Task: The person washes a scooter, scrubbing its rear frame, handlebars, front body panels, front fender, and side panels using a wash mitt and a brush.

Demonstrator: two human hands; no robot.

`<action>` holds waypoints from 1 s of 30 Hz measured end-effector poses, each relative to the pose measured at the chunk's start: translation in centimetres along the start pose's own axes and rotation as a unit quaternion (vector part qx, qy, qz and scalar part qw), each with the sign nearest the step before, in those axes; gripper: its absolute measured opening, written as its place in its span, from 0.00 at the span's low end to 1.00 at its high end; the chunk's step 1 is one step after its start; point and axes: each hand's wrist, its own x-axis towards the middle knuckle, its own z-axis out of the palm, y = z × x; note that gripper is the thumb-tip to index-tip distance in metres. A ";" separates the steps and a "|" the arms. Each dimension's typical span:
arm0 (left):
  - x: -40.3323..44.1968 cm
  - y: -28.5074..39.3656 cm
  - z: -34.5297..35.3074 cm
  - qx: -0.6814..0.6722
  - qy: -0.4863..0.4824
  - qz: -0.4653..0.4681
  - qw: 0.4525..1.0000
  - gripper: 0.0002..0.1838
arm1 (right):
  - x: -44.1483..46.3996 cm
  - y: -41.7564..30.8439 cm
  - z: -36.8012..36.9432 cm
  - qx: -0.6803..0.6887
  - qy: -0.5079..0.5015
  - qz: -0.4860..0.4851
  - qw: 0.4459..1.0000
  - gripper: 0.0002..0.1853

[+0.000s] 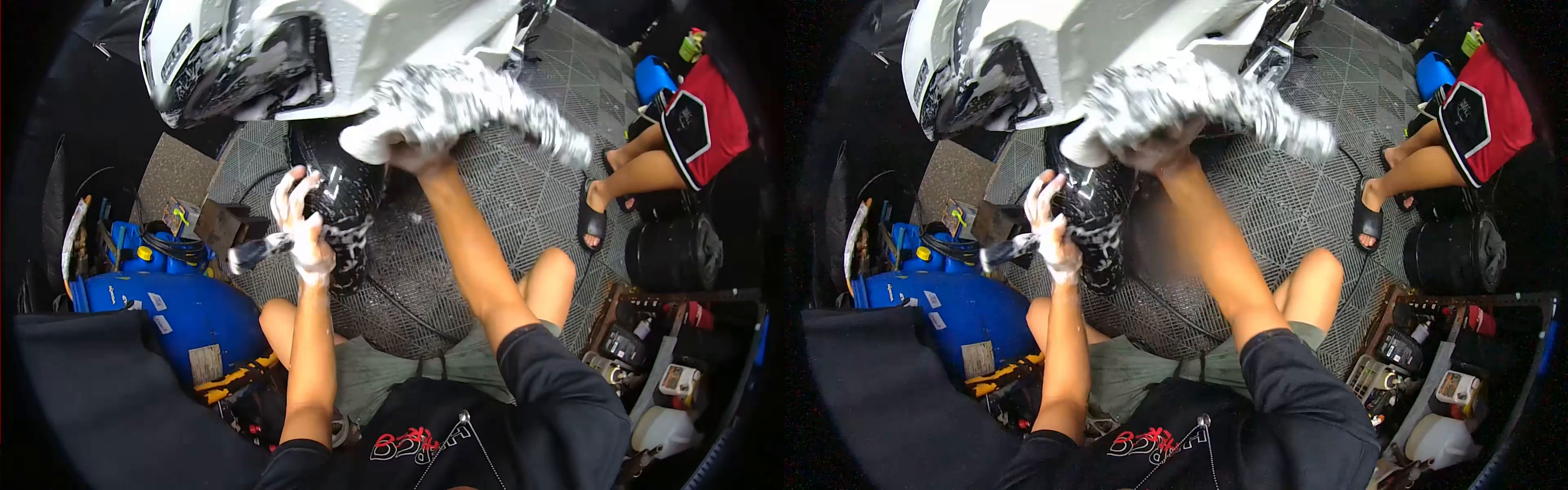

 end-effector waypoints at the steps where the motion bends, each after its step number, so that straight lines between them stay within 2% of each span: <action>1: 0.0 -0.8 0.6 -0.005 0.009 -0.011 1.000 0.33 | -0.7 -1.0 2.2 -0.022 0.007 0.101 0.995 0.31; 3: 0.2 -1.2 1.1 -0.028 0.021 -0.032 0.999 0.37 | -1.2 -0.8 3.3 0.130 -0.043 0.169 0.976 0.23; 4: 0.4 -1.1 1.1 -0.001 0.020 -0.013 1.000 0.37 | -2.0 1.0 3.0 0.236 0.002 -0.009 0.972 0.17; 6: 0.6 -0.8 1.1 0.064 -0.021 -0.047 0.997 0.38 | -6.3 0.3 2.7 -0.005 -0.042 0.041 0.998 0.08; 7: 0.5 -1.2 1.2 0.076 -0.023 -0.036 0.996 0.38 | -4.4 -0.6 1.9 0.130 -0.040 0.038 0.990 0.09; 8: 0.5 -1.3 1.5 0.065 -0.017 -0.034 0.997 0.37 | -5.5 -1.0 2.0 0.130 -0.023 0.102 0.986 0.11; 9: 0.5 -1.4 1.6 0.082 -0.024 -0.034 0.996 0.36 | -7.5 0.4 2.0 0.454 -0.022 0.335 0.825 0.17; 10: 0.5 -1.4 1.7 0.100 -0.033 -0.034 0.994 0.36 | -7.4 1.8 1.6 0.516 0.000 0.459 0.724 0.18; 11: 0.5 -1.4 1.8 0.092 -0.022 -0.026 0.995 0.36 | -7.4 3.2 1.0 0.486 -0.007 0.497 0.719 0.18; 14: 0.8 -1.6 1.7 0.081 -0.026 -0.030 0.996 0.37 | -7.2 5.3 -2.7 0.338 -0.067 0.466 0.815 0.19; 17: 0.9 -1.4 1.7 0.067 -0.023 -0.038 0.997 0.37 | -9.0 1.7 -9.2 0.229 -0.097 0.416 0.875 0.20; 19: 0.9 -1.8 2.0 0.066 -0.028 -0.019 0.997 0.36 | -8.9 1.5 -9.3 0.201 -0.090 0.400 0.890 0.21; 23: 0.8 -1.3 2.1 0.073 -0.028 -0.035 0.996 0.36 | -4.8 8.5 -1.9 0.228 -0.027 0.449 0.864 0.23; 26: 0.9 -0.6 2.4 0.092 -0.048 -0.027 0.994 0.32 | -5.1 5.5 -0.6 0.209 -0.014 0.420 0.883 0.24; 27: 0.7 -1.2 2.1 0.109 -0.075 0.020 0.991 0.32 | -5.3 4.2 -0.6 0.203 -0.011 0.406 0.891 0.24; 28: 0.6 -1.5 2.4 0.059 -0.062 -0.036 0.996 0.32 | -5.4 2.8 -0.8 0.199 -0.008 0.398 0.896 0.24; 30: 0.6 -1.8 2.0 0.096 -0.090 0.009 0.991 0.33 | -5.4 1.3 -1.2 0.198 -0.006 0.390 0.899 0.25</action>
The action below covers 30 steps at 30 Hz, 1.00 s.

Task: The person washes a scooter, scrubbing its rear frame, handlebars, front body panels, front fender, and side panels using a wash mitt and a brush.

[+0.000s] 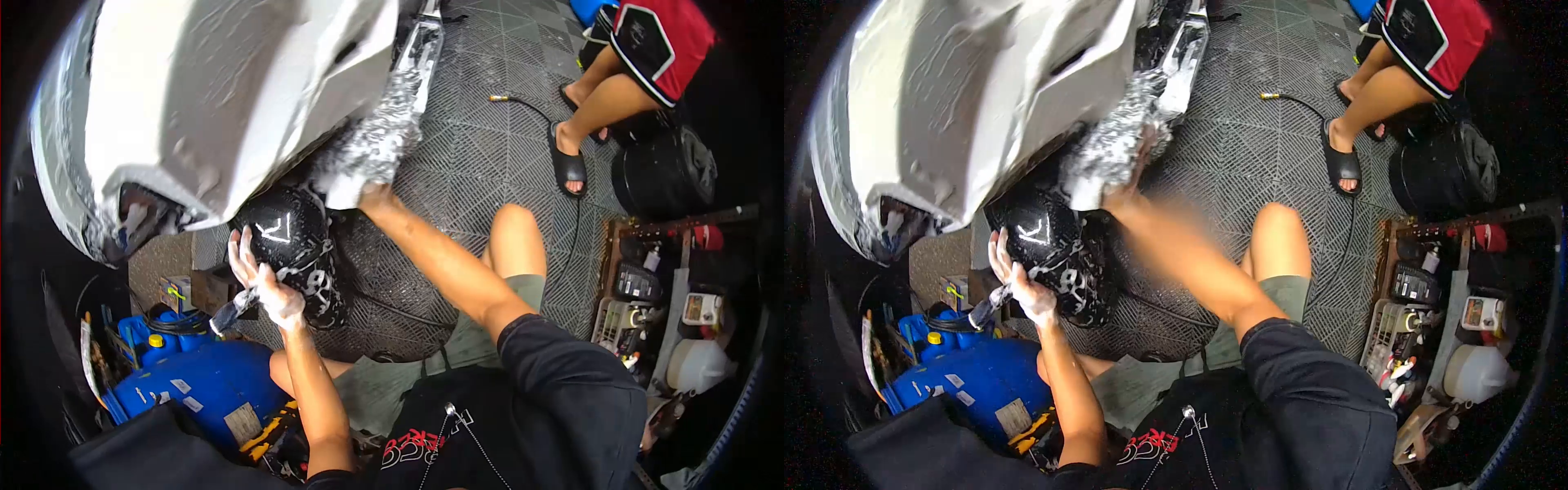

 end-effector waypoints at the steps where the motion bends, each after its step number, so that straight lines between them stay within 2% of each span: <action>1: -0.3 0.2 0.3 -0.045 0.021 -0.040 0.998 0.33 | 0.3 0.0 -0.2 0.005 0.002 0.003 1.000 0.26; 2: -0.2 0.1 0.8 -0.091 0.045 -0.076 0.992 0.33 | 1.5 0.4 -0.4 0.016 0.008 0.009 1.000 0.26; 4: -0.2 0.1 1.3 -0.187 0.057 -0.092 0.976 0.33 | 5.5 2.0 -1.3 0.049 0.021 0.047 0.998 0.27; 6: -0.3 0.4 1.6 -0.229 0.062 -0.132 0.962 0.34 | 9.5 3.4 -2.3 0.089 0.027 0.091 0.992 0.28; 8: -0.5 -0.2 1.7 -0.227 0.053 -0.124 0.965 0.33 | 10.2 3.3 -2.5 0.101 0.036 0.102 0.989 0.29; 13: -0.6 0.4 1.5 -0.158 0.019 -0.090 0.983 0.32 | 1.1 -1.2 -1.6 0.047 0.018 0.049 0.998 0.31; 18: -0.3 0.3 2.0 -0.186 0.041 -0.092 0.977 0.34 | 11.0 1.9 -3.3 0.118 0.036 0.098 0.988 0.33; 20: -0.8 -0.2 1.7 -0.198 0.030 -0.094 0.975 0.32 | 13.0 2.5 -4.0 0.138 0.042 0.114 0.983 0.34; 26: -0.5 0.7 1.3 -0.100 0.010 -0.106 0.989 0.36 | 4.5 -1.8 -1.9 0.077 0.017 0.048 0.996 0.36; 29: -0.5 -0.1 1.5 -0.084 0.021 -0.111 0.990 0.36 | 11.7 -0.7 -2.6 0.110 0.023 0.062 0.992 0.37; 30: -0.3 0.5 1.0 -0.037 0.012 -0.098 0.994 0.36 | 15.1 -0.2 -3.2 0.132 0.020 0.082 0.988 0.38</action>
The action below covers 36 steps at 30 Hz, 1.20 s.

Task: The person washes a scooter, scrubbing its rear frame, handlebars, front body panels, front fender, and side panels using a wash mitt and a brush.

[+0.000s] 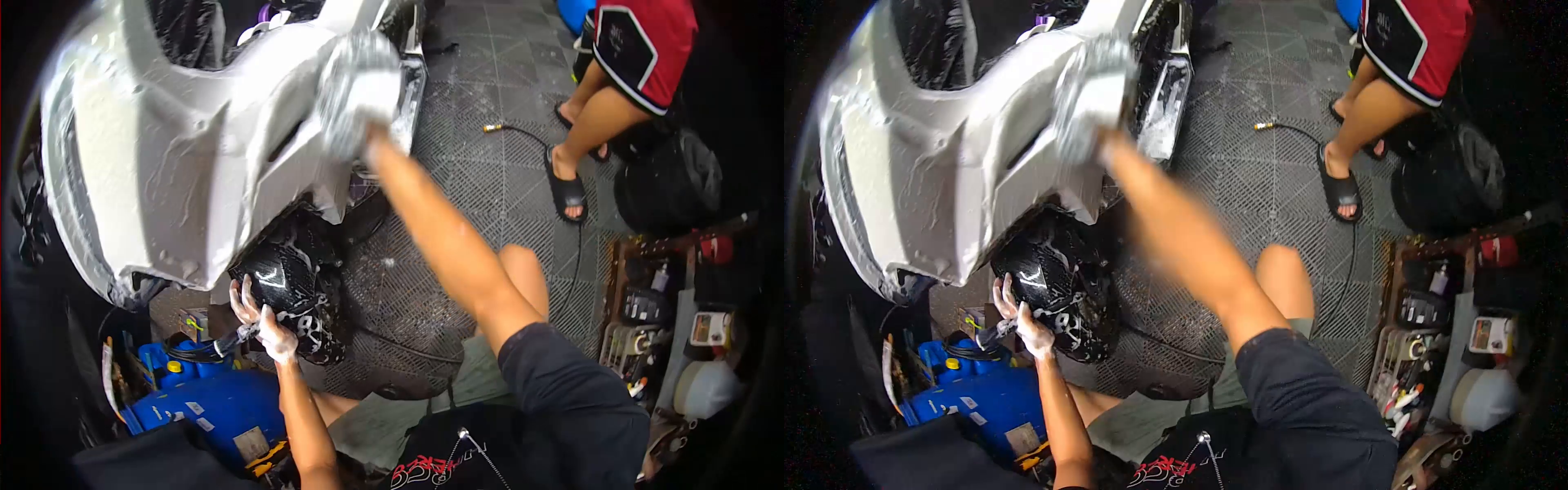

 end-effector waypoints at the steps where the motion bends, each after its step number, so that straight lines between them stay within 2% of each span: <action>1: 0.1 0.6 -0.4 0.047 -0.003 0.014 0.999 0.36 | 3.2 -0.1 -0.4 0.020 -0.005 0.022 1.000 0.38; 2: 0.3 1.3 -0.7 0.097 -0.014 0.036 0.995 0.36 | 5.2 -0.3 -0.8 0.033 -0.011 0.038 0.999 0.39; 4: 0.5 2.8 -1.0 0.125 0.000 0.022 0.992 0.40 | 5.4 0.0 -0.2 0.031 -0.029 0.044 0.998 0.40; 9: 0.2 1.5 -0.1 0.029 0.053 0.016 0.998 0.42 | -3.6 1.1 1.4 0.040 -0.070 0.057 0.995 0.42; 12: 0.3 -0.3 -0.3 0.042 0.048 0.035 0.997 0.43 | -3.1 -0.3 0.2 0.165 -0.107 0.110 0.974 0.43; 14: 0.2 0.0 -0.4 0.020 0.047 0.030 0.998 0.44 | -1.6 -2.0 -1.2 0.302 -0.155 0.165 0.926 0.44; 15: -0.1 -3.6 0.5 0.033 0.026 0.047 0.998 0.44 | -0.9 -2.5 -2.3 0.365 -0.186 0.195 0.891 0.44; 17: 0.1 -0.2 -0.5 0.075 0.034 0.069 0.994 0.40 | -2.2 -0.6 -2.8 0.467 -0.259 0.284 0.797 0.26; 18: 0.0 1.5 -1.2 0.095 0.038 0.080 0.992 0.38 | -2.9 -0.7 -2.6 0.432 -0.237 0.256 0.832 0.26; 19: 0.0 0.5 -0.8 0.121 0.018 0.050 0.991 0.37 | -3.5 -1.0 -1.6 0.390 -0.213 0.247 0.861 0.26; 20: 0.2 2.2 -1.5 0.108 0.013 0.051 0.993 0.36 | -3.6 -1.3 -0.6 0.263 -0.172 0.175 0.933 0.26; 21: 0.1 2.4 -1.4 0.109 0.015 0.038 0.993 0.35 | -3.0 -1.5 0.2 0.128 -0.128 0.116 0.977 0.26; 22: 0.2 1.9 -1.3 0.079 0.020 0.039 0.996 0.34 | -1.8 -2.0 0.8 0.057 -0.096 0.077 0.991 0.26; 25: 0.4 1.8 -1.5 0.088 0.015 0.032 0.996 0.34 | 4.0 -3.3 1.7 -0.033 -0.055 0.026 0.998 0.26; 31: 0.4 1.3 -1.5 0.058 0.024 0.027 0.998 0.35 | 13.3 -5.5 4.0 -0.079 -0.094 0.051 0.991 0.26; 36: 0.6 1.2 -2.0 0.064 -0.005 -0.007 0.998 0.34 | 12.4 -7.9 5.1 -0.116 -0.080 0.046 0.989 0.26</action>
